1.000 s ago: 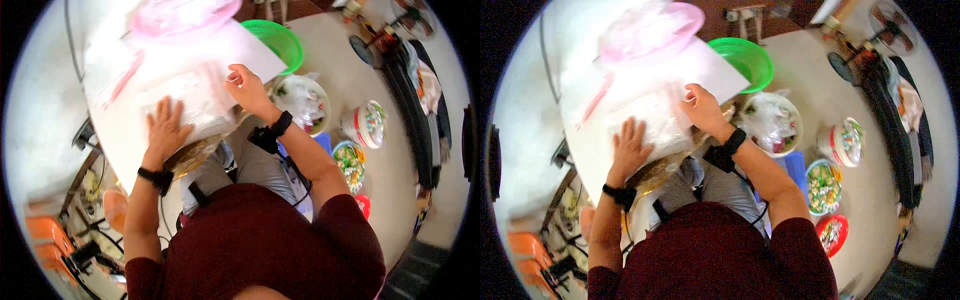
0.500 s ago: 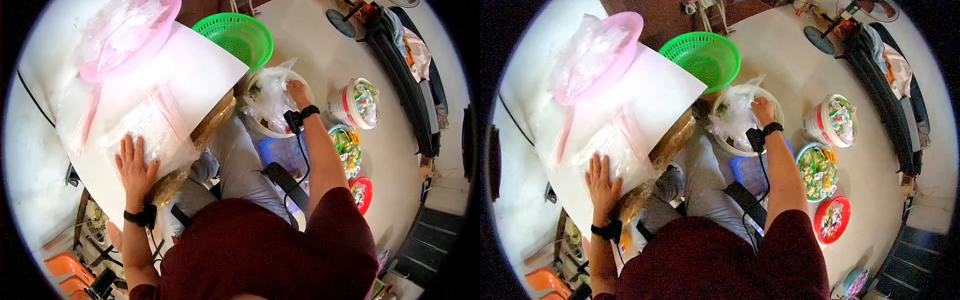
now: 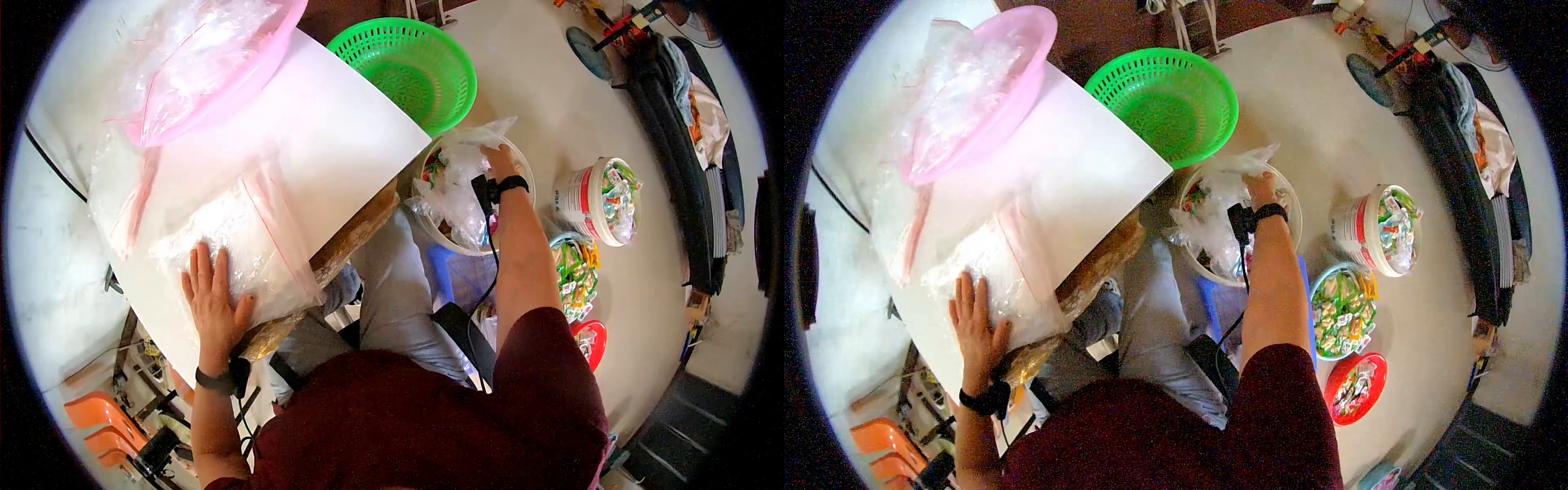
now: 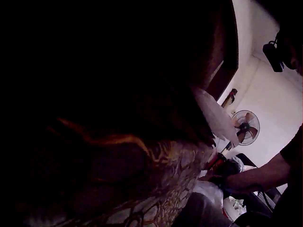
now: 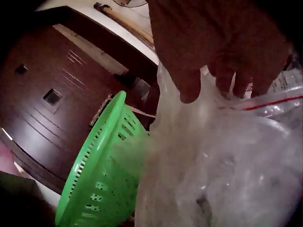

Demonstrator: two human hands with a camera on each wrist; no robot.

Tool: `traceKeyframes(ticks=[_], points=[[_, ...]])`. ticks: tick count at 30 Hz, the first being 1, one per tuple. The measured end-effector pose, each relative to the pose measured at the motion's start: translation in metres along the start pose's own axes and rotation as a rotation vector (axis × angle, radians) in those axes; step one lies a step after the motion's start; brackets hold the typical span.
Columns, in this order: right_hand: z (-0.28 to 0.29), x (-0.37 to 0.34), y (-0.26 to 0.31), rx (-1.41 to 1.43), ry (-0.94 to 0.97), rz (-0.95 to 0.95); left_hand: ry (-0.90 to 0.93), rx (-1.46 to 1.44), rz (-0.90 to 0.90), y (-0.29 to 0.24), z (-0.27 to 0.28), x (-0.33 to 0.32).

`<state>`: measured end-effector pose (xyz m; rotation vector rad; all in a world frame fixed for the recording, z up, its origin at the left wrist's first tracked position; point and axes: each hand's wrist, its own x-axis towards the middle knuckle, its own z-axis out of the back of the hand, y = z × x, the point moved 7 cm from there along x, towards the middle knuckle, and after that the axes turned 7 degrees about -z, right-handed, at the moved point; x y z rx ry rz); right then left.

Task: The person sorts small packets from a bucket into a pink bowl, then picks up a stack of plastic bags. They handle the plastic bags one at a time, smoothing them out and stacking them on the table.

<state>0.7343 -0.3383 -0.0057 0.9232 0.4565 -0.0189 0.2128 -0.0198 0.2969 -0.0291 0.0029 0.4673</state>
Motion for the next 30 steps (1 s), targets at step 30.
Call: traceKeyframes(ticks=[30], points=[[0.039, -0.339, 0.264, 0.929, 0.445, 0.372, -0.277, -0.599, -0.168, 0.03, 0.029, 0.002]])
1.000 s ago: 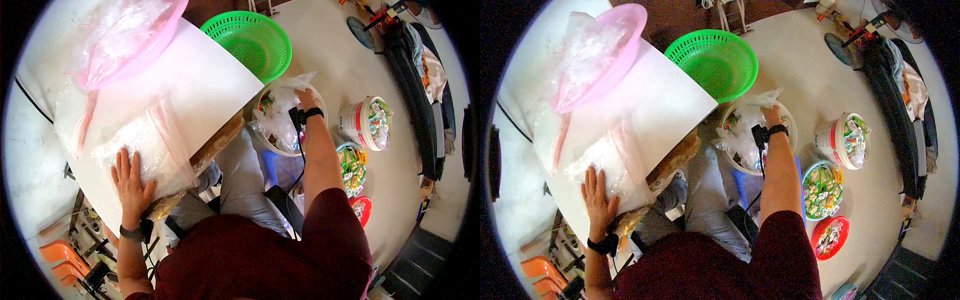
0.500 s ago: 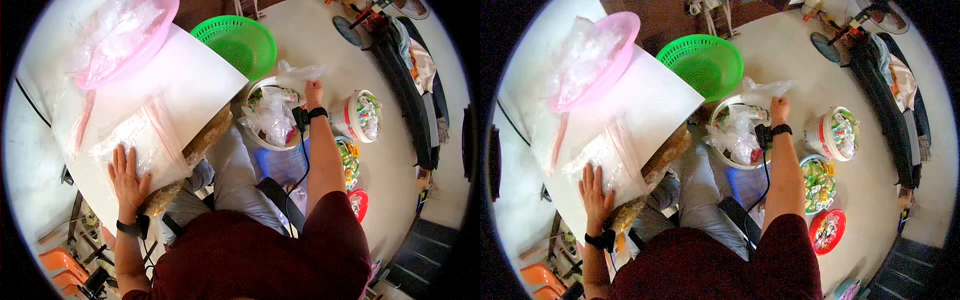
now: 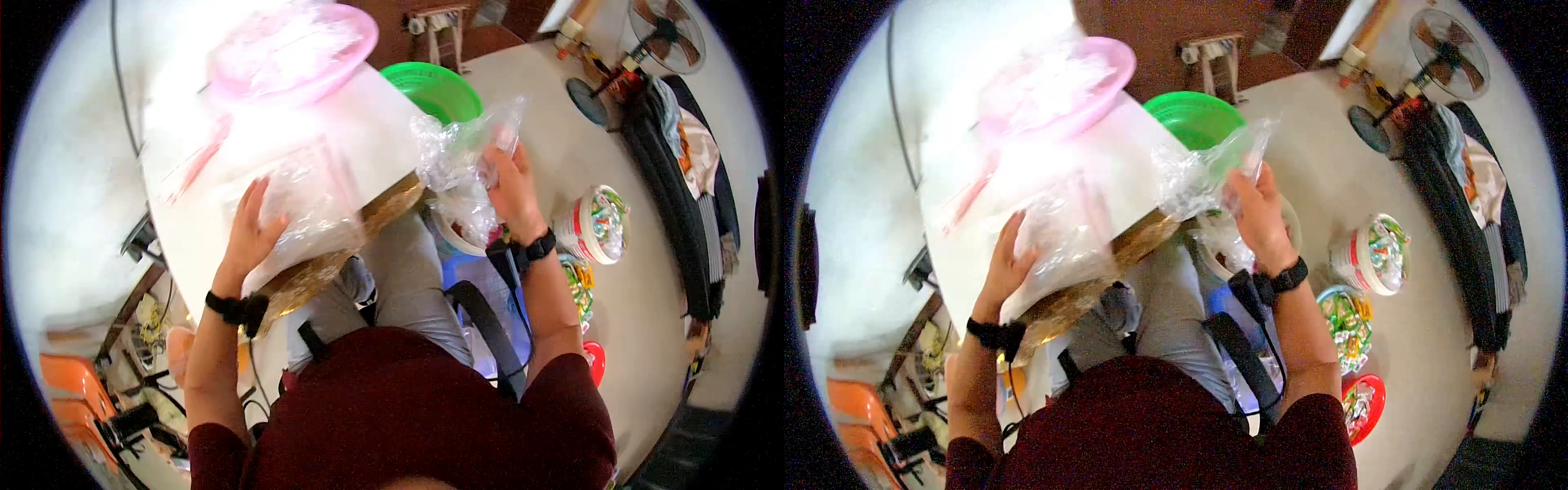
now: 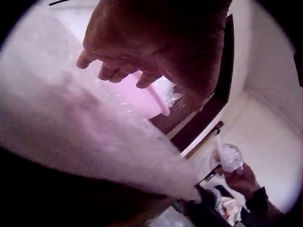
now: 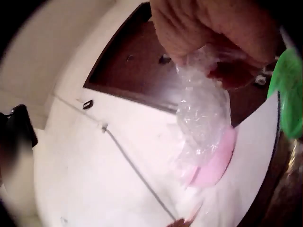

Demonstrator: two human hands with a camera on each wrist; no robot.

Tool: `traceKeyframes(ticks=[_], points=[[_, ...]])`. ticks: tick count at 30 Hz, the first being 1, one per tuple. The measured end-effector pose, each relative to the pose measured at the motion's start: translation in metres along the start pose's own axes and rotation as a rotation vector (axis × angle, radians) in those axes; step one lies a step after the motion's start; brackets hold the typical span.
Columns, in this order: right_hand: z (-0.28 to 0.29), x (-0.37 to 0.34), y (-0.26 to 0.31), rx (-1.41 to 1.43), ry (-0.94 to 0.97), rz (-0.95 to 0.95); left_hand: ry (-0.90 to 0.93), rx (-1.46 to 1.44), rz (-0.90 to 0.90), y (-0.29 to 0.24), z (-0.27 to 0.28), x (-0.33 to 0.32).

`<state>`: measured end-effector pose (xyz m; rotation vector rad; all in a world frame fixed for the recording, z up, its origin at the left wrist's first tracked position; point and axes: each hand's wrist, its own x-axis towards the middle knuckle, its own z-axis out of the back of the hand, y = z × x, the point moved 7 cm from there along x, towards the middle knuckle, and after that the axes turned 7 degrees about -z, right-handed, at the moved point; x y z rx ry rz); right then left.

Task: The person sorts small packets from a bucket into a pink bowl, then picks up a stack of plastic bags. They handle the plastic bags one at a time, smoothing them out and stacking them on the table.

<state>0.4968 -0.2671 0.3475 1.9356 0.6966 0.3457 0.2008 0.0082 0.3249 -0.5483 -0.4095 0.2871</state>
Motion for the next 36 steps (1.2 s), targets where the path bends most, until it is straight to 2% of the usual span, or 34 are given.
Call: traceKeyframes(ticks=[2, 4, 6, 9, 10, 13, 17, 20, 23, 26, 29, 32, 33, 36], points=[[-0.037, -0.012, -0.015, -0.032, 0.136, -0.008, -0.055, -0.303, 0.115, -0.038, 0.014, 0.012], [-0.087, -0.032, -0.022, -0.035, 0.221, -0.078, 0.024, -0.719, 0.198, -0.073, -0.002, 0.016], [-0.109, -0.039, -0.043, -0.138, 0.283, -0.123, 0.033, -0.779, 0.399, -0.098, -0.009, 0.016], [-0.152, -0.062, -0.042, -0.191, 0.339, 0.024, -0.184, -1.112, 0.505, -0.089, -0.018, 0.007], [-0.159, -0.066, -0.039, -0.21, 0.336, 0.075, -0.24, -1.12, 0.495, -0.08, -0.013, 0.003], [-0.142, -0.054, -0.055, -0.089, 0.31, -0.019, -0.418, -1.125, 0.475, -0.06, 0.009, -0.009], [-0.143, -0.057, -0.058, -0.096, 0.166, -0.049, -0.487, -1.066, 0.425, -0.034, 0.025, -0.024], [-0.14, -0.053, -0.063, -0.19, 0.135, -0.063, -0.667, -1.158, 0.56, -0.021, 0.037, -0.037], [-0.144, -0.052, -0.064, -0.325, 0.135, -0.05, -0.692, -1.179, 0.51, -0.01, 0.044, -0.043], [-0.151, -0.052, -0.066, -0.409, 0.167, -0.027, -0.735, -1.277, 0.536, -0.015, 0.048, -0.049], [-0.162, -0.053, -0.07, -0.394, 0.179, 0.006, -0.665, -1.147, 0.67, -0.014, 0.043, -0.057], [-0.167, -0.052, -0.074, -0.408, 0.174, 0.021, -0.52, -1.185, 0.579, -0.005, 0.028, -0.065], [-0.166, -0.05, -0.076, -0.433, 0.172, 0.026, -0.572, -1.191, 0.623, -0.001, 0.029, -0.069], [-0.165, -0.042, -0.089, -0.462, 0.15, -0.015, -0.562, -1.149, 0.601, 0.011, 0.037, -0.075]])
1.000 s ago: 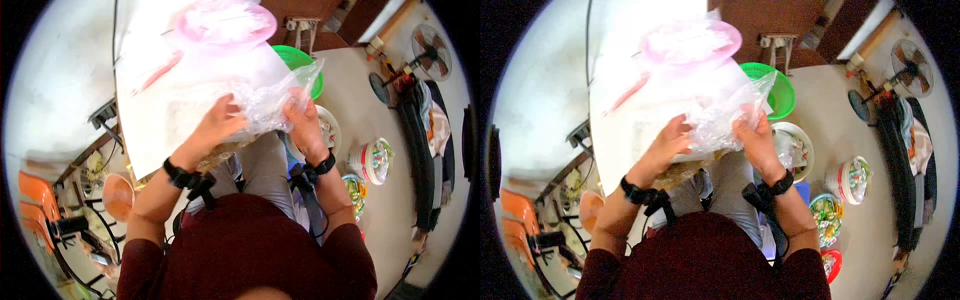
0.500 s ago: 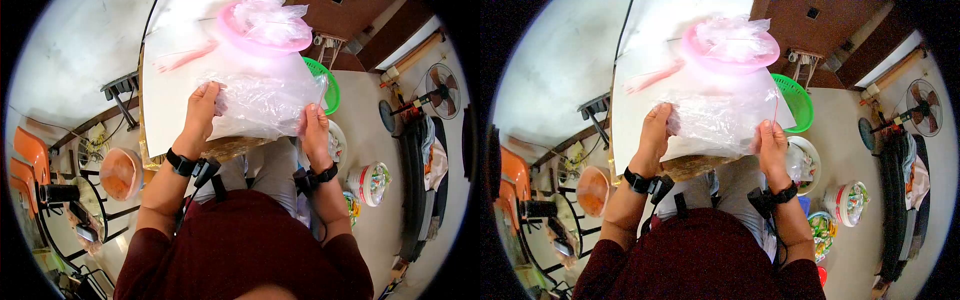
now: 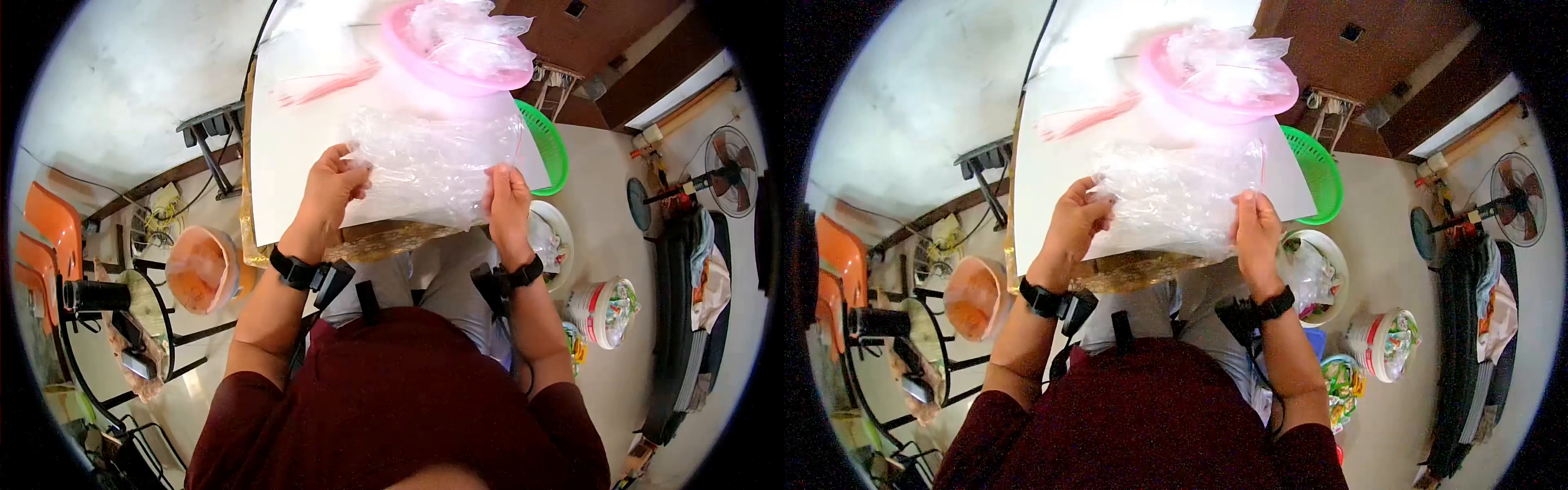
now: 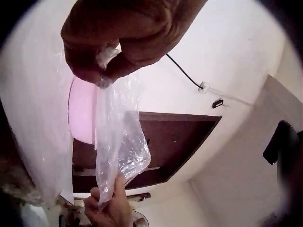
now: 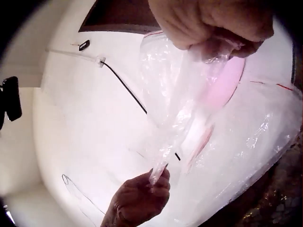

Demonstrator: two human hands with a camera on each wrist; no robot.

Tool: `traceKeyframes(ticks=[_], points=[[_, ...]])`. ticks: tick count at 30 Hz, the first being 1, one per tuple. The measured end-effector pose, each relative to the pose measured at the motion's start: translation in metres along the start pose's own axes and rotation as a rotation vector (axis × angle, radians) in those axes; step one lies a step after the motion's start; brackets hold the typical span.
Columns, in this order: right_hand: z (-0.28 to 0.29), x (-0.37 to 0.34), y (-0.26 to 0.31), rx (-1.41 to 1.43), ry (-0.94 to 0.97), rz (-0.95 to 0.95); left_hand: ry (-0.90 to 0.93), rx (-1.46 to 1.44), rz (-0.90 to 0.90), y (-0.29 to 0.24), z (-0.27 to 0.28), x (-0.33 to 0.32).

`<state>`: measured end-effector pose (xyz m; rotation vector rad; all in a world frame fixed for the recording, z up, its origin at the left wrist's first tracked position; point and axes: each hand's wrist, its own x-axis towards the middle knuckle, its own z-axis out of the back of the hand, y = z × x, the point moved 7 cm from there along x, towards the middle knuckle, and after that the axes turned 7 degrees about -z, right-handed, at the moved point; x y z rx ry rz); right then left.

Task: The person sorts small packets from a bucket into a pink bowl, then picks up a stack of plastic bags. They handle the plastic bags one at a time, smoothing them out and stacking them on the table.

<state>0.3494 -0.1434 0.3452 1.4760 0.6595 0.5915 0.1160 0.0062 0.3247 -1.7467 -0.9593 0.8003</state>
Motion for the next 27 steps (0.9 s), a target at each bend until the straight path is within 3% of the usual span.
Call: traceKeyframes(ticks=[4, 6, 7, 10, 11, 13, 15, 18, 19, 21, 22, 23, 24, 26, 27], points=[[-0.012, 0.012, -0.015, -0.06, 0.072, -0.094, -0.101, 0.123, -0.132, -0.01, 0.021, 0.006], [-0.018, 0.021, -0.018, -0.1, 0.057, -0.013, -0.145, 0.221, -0.207, -0.011, 0.03, 0.007], [-0.021, 0.025, -0.019, -0.12, 0.047, 0.027, -0.192, 0.323, -0.2, -0.01, 0.034, 0.007], [-0.026, 0.035, -0.034, -0.265, 0.068, -0.122, -0.184, 0.709, -0.309, -0.014, 0.038, 0.004], [-0.022, 0.032, -0.022, -0.431, -0.019, 0.054, -0.263, 1.101, -0.627, -0.035, 0.027, -0.009], [-0.034, 0.018, 0.004, -0.775, -0.166, 0.411, -0.191, 1.184, -0.823, -0.053, 0.006, -0.014], [-0.049, 0.006, 0.027, -0.87, -0.07, 0.582, -0.067, 1.258, -0.974, -0.059, -0.019, -0.016], [-0.071, -0.005, 0.017, -0.97, 0.113, 0.754, 0.268, 1.43, -0.866, -0.032, -0.052, 0.004], [-0.077, -0.006, 0.006, -0.999, 0.177, 0.791, 0.302, 1.526, -0.819, -0.025, -0.056, 0.008], [-0.075, -0.003, -0.03, -1.097, 0.217, 0.677, 0.431, 1.687, -0.749, -0.003, -0.069, 0.014], [-0.072, 0.0, -0.038, -1.169, 0.447, 0.385, 0.53, 1.72, -0.523, 0.014, -0.065, 0.022], [-0.063, -0.002, -0.046, -1.132, 0.314, 0.533, 0.589, 1.754, -0.408, 0.022, -0.068, 0.021], [-0.05, -0.004, -0.043, -1.104, 0.298, 0.503, 0.625, 1.794, -0.294, 0.03, -0.068, 0.021], [-0.033, -0.007, -0.028, -1.035, 0.294, 0.475, 0.633, 1.76, -0.331, 0.045, -0.061, 0.024], [-0.015, -0.007, -0.022, -0.964, 0.184, 0.577, 0.626, 1.748, -0.343, 0.05, -0.057, 0.026]])
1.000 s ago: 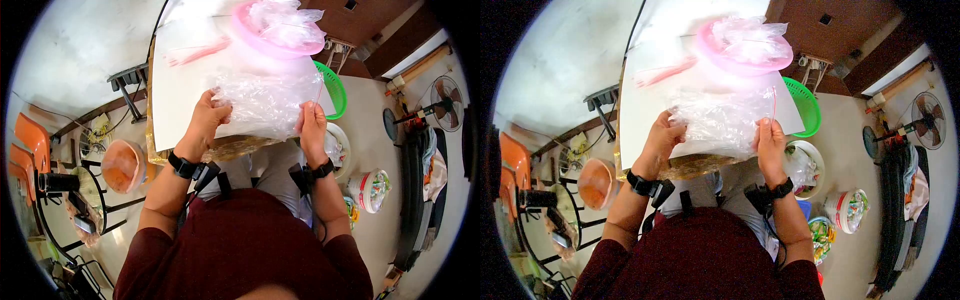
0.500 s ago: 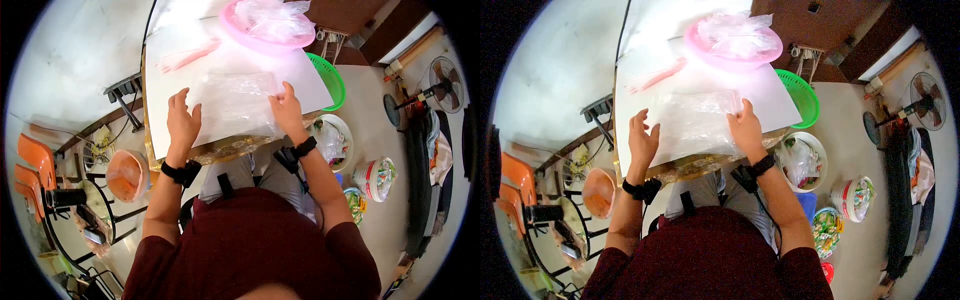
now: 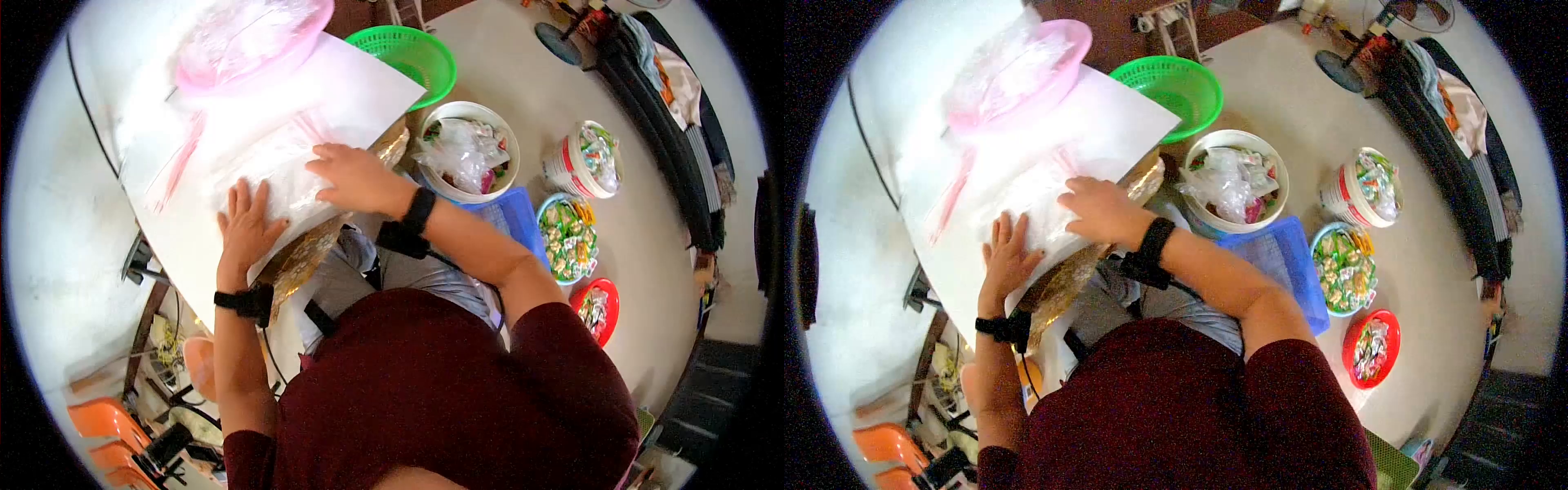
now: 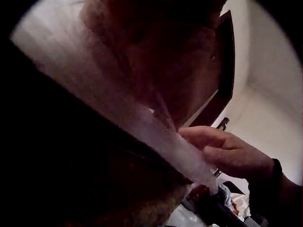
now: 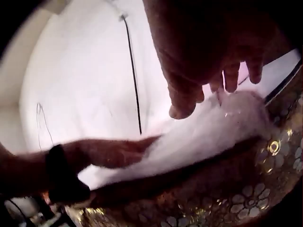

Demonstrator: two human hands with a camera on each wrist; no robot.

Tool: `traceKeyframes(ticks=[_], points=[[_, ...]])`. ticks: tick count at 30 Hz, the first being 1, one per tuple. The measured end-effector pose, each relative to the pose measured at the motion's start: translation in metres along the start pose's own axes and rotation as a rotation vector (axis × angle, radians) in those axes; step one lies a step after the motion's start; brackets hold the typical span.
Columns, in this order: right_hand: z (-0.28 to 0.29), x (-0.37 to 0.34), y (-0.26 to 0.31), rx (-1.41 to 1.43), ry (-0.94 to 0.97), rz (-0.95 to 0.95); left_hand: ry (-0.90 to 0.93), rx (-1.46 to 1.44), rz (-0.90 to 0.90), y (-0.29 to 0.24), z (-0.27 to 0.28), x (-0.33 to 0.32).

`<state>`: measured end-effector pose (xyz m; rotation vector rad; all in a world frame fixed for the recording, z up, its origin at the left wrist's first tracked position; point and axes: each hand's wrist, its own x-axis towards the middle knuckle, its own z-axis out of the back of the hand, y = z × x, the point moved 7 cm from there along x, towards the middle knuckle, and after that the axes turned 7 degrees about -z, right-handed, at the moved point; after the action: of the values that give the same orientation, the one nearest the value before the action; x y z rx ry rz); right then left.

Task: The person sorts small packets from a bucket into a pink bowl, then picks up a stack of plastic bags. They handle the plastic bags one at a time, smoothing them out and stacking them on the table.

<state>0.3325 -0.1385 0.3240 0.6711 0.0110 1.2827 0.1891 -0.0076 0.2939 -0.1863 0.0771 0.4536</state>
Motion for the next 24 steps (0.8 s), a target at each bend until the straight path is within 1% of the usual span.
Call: traceKeyframes(ticks=[2, 5, 7, 10, 12, 14, 16, 19, 21, 23, 24], points=[[0.03, -0.007, -0.039, 0.015, 0.018, -0.177, 0.011, 0.034, -0.008, 0.003, -0.005, -0.001], [0.074, -0.03, -0.113, 0.023, 0.071, -0.425, 0.021, 0.046, 0.002, -0.001, -0.005, -0.001], [0.078, -0.06, -0.17, -0.168, 0.117, -0.622, 0.017, 0.053, 0.017, -0.003, -0.004, -0.001], [0.07, -0.112, -0.203, -0.501, -0.121, -0.627, 0.011, 0.055, 0.017, -0.004, -0.003, -0.002], [0.049, -0.141, -0.224, -0.601, -0.097, -0.602, 0.017, 0.062, 0.021, -0.004, -0.003, -0.001], [0.033, -0.164, -0.256, -0.535, -0.026, -0.677, 0.014, 0.067, 0.017, -0.004, -0.003, -0.001], [0.022, -0.181, -0.297, -0.301, 0.095, -0.845, 0.003, 0.066, 0.005, -0.004, -0.003, -0.002], [0.029, -0.196, -0.341, -0.556, 0.221, -0.945, 0.001, 0.078, 0.03, -0.004, -0.003, -0.001], [0.063, -0.196, -0.332, -0.703, -0.15, -0.589, -0.004, 0.068, 0.028, -0.004, -0.004, -0.001], [0.114, -0.205, -0.323, -0.251, -0.503, -0.912, -0.006, 0.057, 0.03, -0.004, -0.005, -0.001], [0.118, -0.215, -0.345, 0.017, -0.515, -1.0, -0.005, 0.055, 0.034, -0.004, -0.004, -0.001]])
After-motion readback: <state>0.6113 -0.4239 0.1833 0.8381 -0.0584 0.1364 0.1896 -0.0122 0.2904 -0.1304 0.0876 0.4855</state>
